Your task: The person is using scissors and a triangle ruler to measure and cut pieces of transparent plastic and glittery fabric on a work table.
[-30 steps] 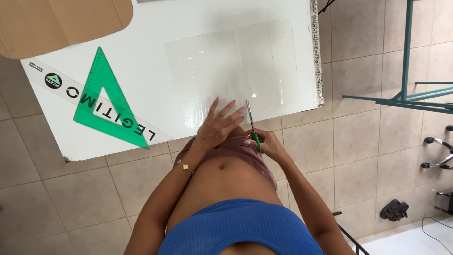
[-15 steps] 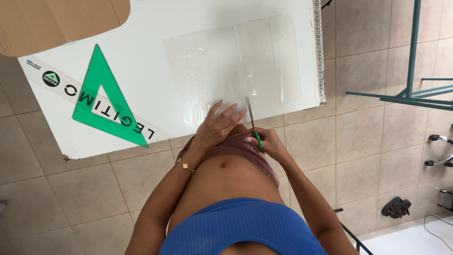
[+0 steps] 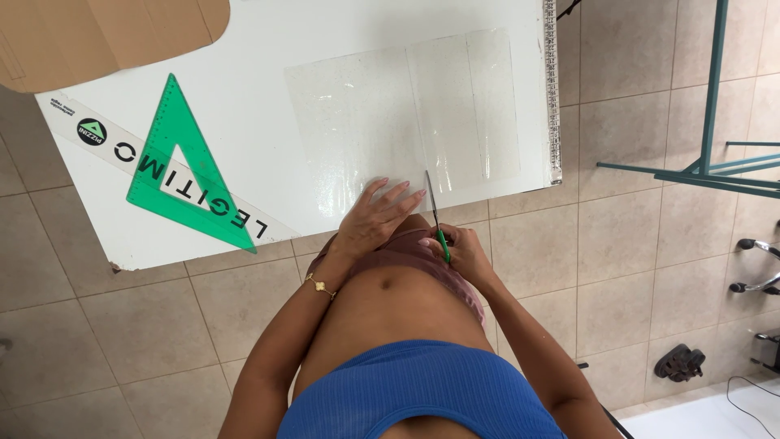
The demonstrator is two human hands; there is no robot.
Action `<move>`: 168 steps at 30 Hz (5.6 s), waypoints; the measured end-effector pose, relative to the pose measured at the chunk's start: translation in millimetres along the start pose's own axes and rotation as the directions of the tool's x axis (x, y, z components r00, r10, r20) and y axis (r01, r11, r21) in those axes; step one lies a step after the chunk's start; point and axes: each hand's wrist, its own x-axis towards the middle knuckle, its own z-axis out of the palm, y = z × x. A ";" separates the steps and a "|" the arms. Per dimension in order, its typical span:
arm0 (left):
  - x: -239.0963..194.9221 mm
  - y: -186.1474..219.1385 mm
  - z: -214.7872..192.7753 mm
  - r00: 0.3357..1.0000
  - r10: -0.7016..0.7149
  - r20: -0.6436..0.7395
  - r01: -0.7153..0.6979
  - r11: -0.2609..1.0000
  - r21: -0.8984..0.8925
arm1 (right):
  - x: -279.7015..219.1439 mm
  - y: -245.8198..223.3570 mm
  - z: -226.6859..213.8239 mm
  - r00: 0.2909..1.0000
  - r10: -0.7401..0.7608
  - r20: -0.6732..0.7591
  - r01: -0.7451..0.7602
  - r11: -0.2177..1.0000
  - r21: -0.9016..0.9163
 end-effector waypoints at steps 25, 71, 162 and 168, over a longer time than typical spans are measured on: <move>20.8 2.2 -19.4 0.994 -0.098 -0.052 0.084 0.970 -0.226 | 20.7 -48.5 -12.9 1.000 -0.023 0.010 0.024 0.993 -0.114; 92.1 -62.5 -11.3 0.854 -0.454 0.252 0.492 0.864 -0.110 | 56.3 -83.9 -22.5 0.998 0.021 0.066 -0.017 0.998 -0.055; 88.8 -61.7 -18.2 0.865 -0.456 0.207 0.491 0.853 -0.174 | 146.9 -164.7 -31.3 0.995 -0.096 0.041 0.100 0.988 -0.117; 88.9 -61.9 -19.4 0.869 -0.451 0.202 0.486 0.856 -0.177 | 148.7 -156.7 -30.3 0.995 -0.095 0.006 0.095 0.990 -0.099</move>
